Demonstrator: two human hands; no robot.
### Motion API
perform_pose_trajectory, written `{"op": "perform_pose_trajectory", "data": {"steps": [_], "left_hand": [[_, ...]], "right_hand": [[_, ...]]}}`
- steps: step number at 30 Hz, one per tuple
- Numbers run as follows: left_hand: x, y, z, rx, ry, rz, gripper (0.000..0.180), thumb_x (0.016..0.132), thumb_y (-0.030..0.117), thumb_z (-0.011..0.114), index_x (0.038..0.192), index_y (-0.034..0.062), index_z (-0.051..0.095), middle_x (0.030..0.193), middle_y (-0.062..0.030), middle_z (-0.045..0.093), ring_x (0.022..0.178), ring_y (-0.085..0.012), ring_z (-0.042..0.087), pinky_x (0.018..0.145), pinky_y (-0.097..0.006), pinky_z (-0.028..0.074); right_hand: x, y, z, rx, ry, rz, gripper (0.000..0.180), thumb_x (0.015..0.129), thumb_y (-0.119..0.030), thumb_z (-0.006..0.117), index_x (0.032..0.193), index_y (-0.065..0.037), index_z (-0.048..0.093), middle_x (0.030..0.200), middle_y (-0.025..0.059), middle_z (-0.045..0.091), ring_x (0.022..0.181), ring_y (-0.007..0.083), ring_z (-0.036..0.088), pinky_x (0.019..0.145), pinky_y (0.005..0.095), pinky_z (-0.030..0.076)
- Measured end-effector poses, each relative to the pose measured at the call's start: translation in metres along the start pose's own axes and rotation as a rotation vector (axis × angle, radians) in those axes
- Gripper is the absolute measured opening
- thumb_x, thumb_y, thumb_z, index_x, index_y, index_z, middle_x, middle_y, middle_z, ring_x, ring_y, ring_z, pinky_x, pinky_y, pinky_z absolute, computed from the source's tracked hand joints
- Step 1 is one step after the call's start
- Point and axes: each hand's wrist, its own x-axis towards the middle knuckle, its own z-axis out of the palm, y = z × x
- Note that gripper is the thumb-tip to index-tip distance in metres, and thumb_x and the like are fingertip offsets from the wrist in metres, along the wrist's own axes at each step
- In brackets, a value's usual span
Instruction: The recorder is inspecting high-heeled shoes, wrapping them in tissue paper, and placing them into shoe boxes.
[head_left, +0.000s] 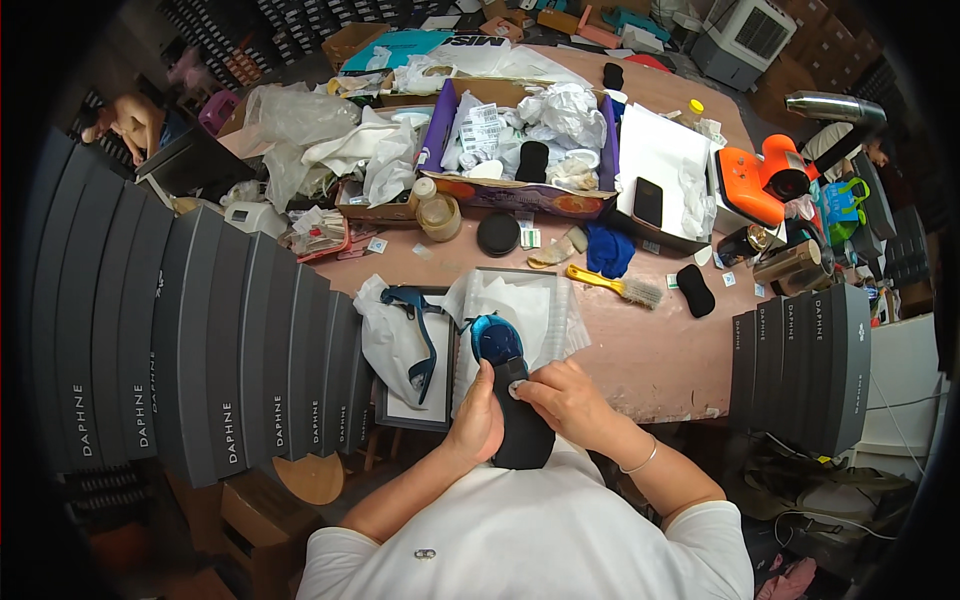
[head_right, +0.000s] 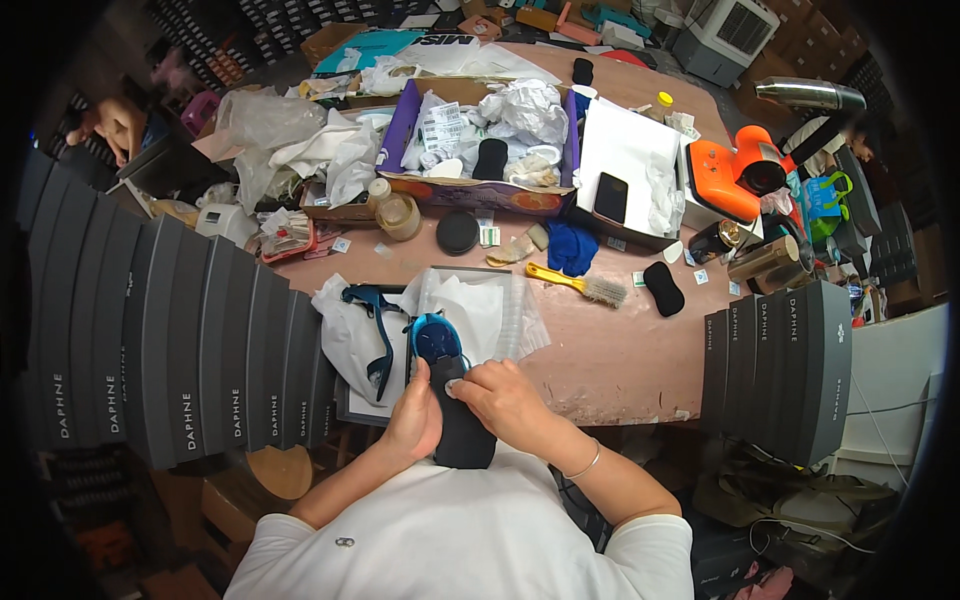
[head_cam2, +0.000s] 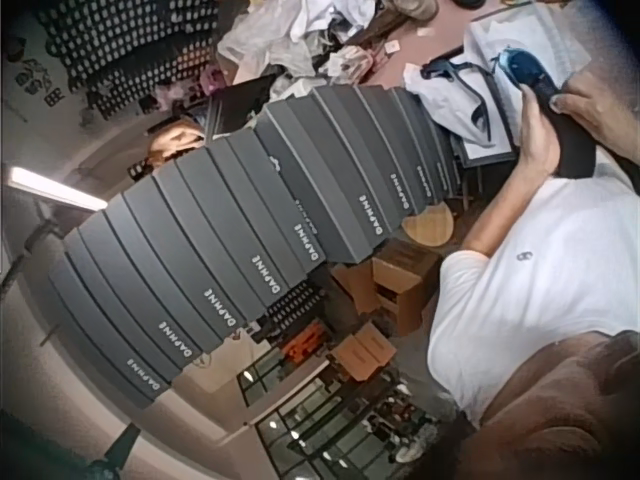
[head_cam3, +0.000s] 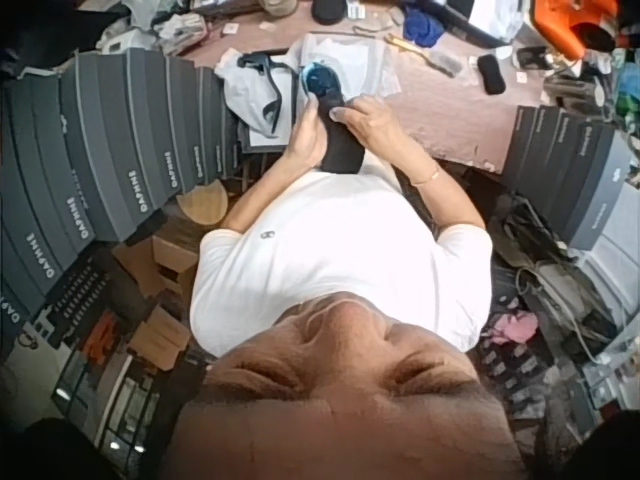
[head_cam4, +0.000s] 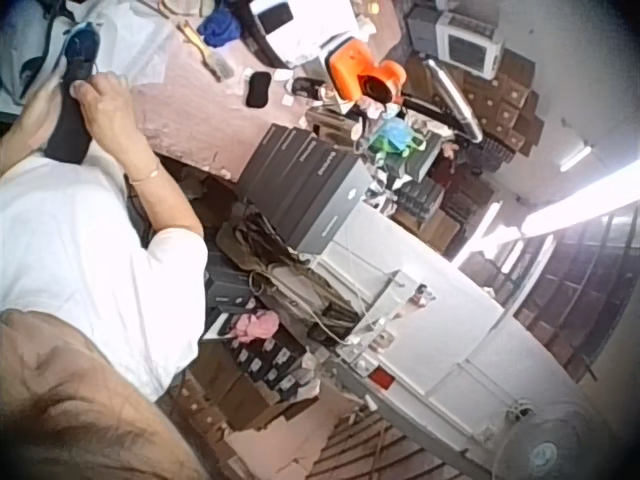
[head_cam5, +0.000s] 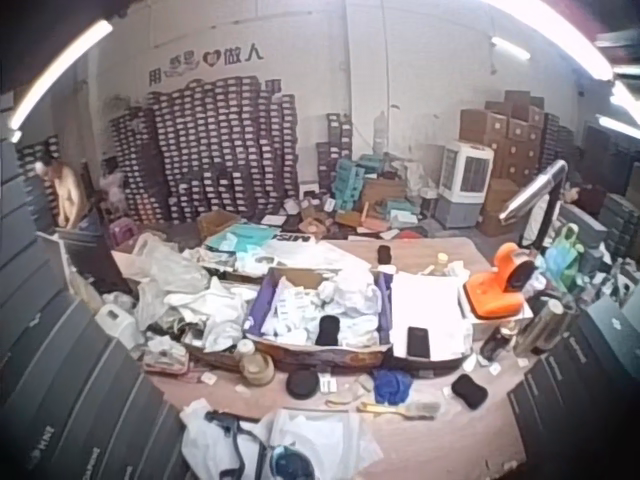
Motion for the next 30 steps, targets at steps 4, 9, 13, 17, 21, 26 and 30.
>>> {"op": "perform_pose_trajectory", "data": {"steps": [4, 9, 13, 17, 21, 26, 30], "left_hand": [[0.000, 0.008, 0.006, -0.032, -0.027, -0.004, 0.051, 0.100, 0.052, 0.026, 0.127, 0.0109, 0.042, 0.123, -0.0053, 0.049, 0.118, -0.0147, 0.046, 0.104, -0.035, 0.036], [-0.002, 0.011, 0.007, -0.056, -0.033, 0.016, 0.056, 0.099, 0.054, 0.029, 0.128, 0.0080, 0.042, 0.124, -0.0061, 0.048, 0.119, -0.0137, 0.044, 0.105, -0.033, 0.035], [0.001, 0.010, 0.004, -0.053, -0.061, 0.038, 0.055, 0.100, 0.053, 0.027, 0.127, 0.0074, 0.043, 0.124, -0.0060, 0.048, 0.119, -0.0133, 0.044, 0.106, -0.032, 0.033], [-0.004, 0.018, 0.001, -0.027, -0.033, 0.040, 0.056, 0.099, 0.053, 0.027, 0.128, 0.0069, 0.042, 0.125, -0.0063, 0.048, 0.120, -0.0139, 0.044, 0.106, -0.033, 0.034], [-0.003, 0.019, 0.004, -0.057, -0.056, -0.005, 0.058, 0.099, 0.055, 0.026, 0.128, 0.0066, 0.042, 0.124, -0.0065, 0.050, 0.119, -0.0156, 0.046, 0.105, -0.034, 0.036], [-0.003, 0.020, -0.004, -0.027, -0.048, 0.006, 0.060, 0.099, 0.055, 0.026, 0.131, 0.0062, 0.039, 0.126, -0.0080, 0.049, 0.120, -0.0182, 0.047, 0.106, -0.036, 0.036], [-0.004, 0.021, 0.008, -0.044, -0.030, -0.030, 0.061, 0.098, 0.056, 0.028, 0.129, 0.0050, 0.040, 0.126, -0.0076, 0.049, 0.119, -0.0173, 0.047, 0.104, -0.035, 0.037]], "right_hand": [[0.016, 0.007, 0.002, -0.051, 0.065, -0.061, 0.021, 0.075, -0.008, 0.066, 0.096, -0.009, 0.068, 0.085, 0.0028, 0.058, 0.078, 0.0198, 0.055, 0.068, 0.0322, 0.039], [0.010, 0.004, -0.010, -0.045, -0.068, -0.057, 0.021, 0.074, -0.009, 0.066, 0.095, -0.010, 0.068, 0.084, 0.0019, 0.057, 0.077, 0.0189, 0.054, 0.067, 0.0320, 0.038], [0.029, 0.008, 0.001, -0.073, 0.027, -0.118, 0.023, 0.073, -0.010, 0.066, 0.096, -0.011, 0.068, 0.084, 0.0013, 0.057, 0.077, 0.0180, 0.054, 0.068, 0.0314, 0.037], [0.014, 0.003, -0.009, -0.097, -0.091, -0.079, 0.022, 0.074, -0.010, 0.066, 0.096, -0.011, 0.067, 0.085, 0.0012, 0.058, 0.077, 0.0179, 0.054, 0.068, 0.0313, 0.037], [0.024, 0.003, -0.003, -0.069, 0.055, -0.077, 0.022, 0.074, -0.008, 0.067, 0.096, -0.010, 0.067, 0.085, 0.0017, 0.058, 0.077, 0.0198, 0.055, 0.067, 0.0325, 0.038], [0.006, -0.003, -0.001, 0.087, 0.044, 0.029, 0.022, 0.075, -0.007, 0.069, 0.096, -0.009, 0.065, 0.084, 0.0035, 0.058, 0.077, 0.0212, 0.056, 0.067, 0.0328, 0.039], [0.017, 0.000, -0.001, 0.007, 0.102, 0.043, 0.019, 0.076, -0.007, 0.068, 0.094, -0.008, 0.065, 0.085, 0.0057, 0.060, 0.078, 0.0228, 0.058, 0.069, 0.0332, 0.042]]}}
